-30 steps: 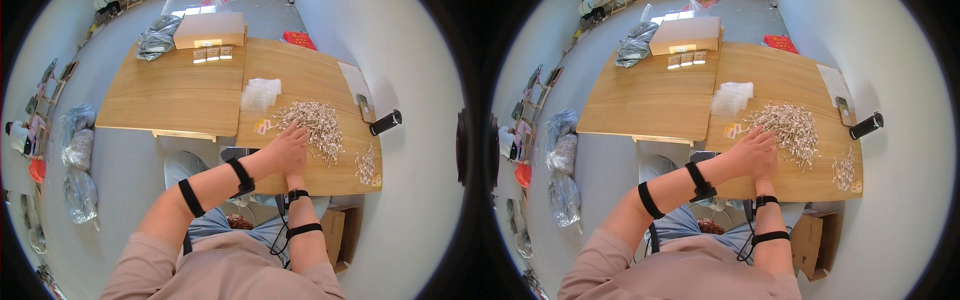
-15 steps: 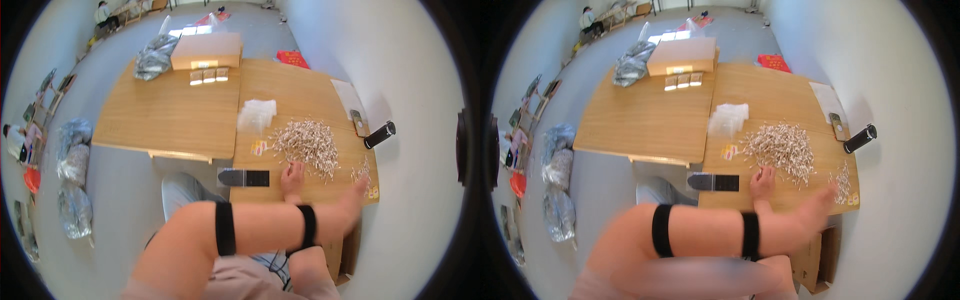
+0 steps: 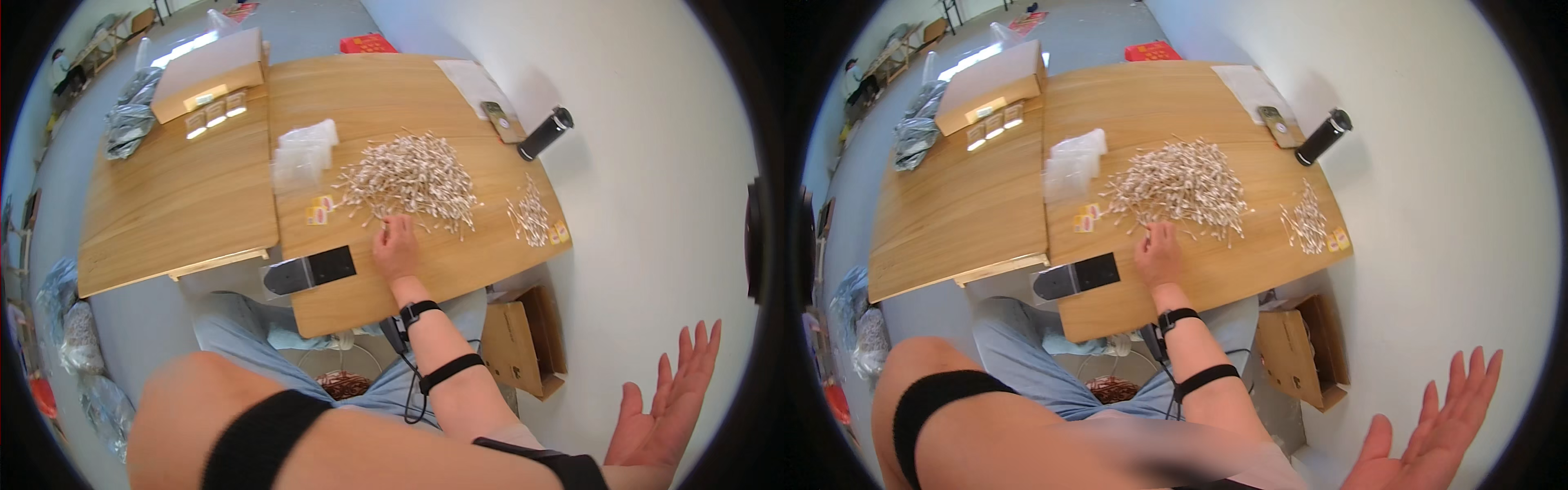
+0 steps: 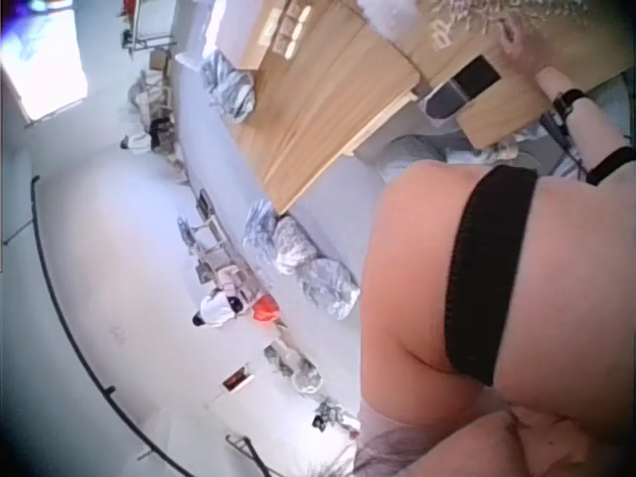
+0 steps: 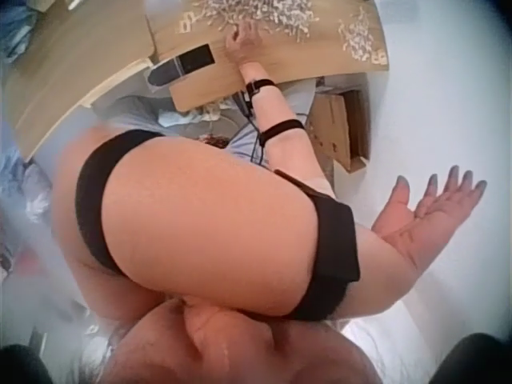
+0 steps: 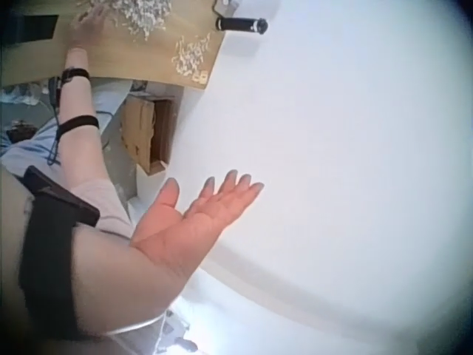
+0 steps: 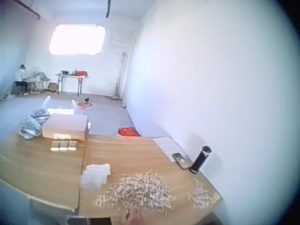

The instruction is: Packing several cotton swabs into small plastic bags.

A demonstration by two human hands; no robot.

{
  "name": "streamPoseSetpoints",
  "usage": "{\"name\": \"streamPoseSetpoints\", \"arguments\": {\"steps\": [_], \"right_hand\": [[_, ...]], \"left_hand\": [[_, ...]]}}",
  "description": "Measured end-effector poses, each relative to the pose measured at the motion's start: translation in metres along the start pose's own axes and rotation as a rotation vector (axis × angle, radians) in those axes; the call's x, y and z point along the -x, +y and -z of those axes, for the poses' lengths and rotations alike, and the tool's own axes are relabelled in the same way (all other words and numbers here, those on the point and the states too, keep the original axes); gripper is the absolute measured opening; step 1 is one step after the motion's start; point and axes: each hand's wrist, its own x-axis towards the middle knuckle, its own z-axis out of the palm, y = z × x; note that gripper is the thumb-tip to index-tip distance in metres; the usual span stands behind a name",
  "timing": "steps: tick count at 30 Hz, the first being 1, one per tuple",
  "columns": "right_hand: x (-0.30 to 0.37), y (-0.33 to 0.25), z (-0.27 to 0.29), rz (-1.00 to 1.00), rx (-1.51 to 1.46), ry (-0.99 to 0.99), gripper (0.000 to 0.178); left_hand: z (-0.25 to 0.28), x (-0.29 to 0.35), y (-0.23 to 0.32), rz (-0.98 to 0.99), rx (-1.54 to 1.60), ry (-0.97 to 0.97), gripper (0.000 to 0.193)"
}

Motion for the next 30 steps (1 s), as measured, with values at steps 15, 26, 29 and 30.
{"name": "streamPoseSetpoints", "arguments": {"steps": [15,26,29,30], "right_hand": [[0.003,-0.001,-0.001,-0.142,-0.145,-0.074,0.022],[-0.004,-0.002,0.001,-0.088,-0.022,-0.080,0.024],[-0.007,-0.001,0.004,-0.114,0.010,-0.152,0.023],[-0.008,0.000,0.006,-0.102,0.058,-0.174,0.024]], "left_hand": [[-0.012,0.029,0.007,0.094,0.345,0.127,0.031],[-0.072,0.088,-0.017,0.300,0.606,0.103,0.026],[-0.085,0.096,-0.023,0.323,0.683,0.138,0.025],[-0.090,0.099,-0.026,0.332,0.705,0.148,0.025]]}}
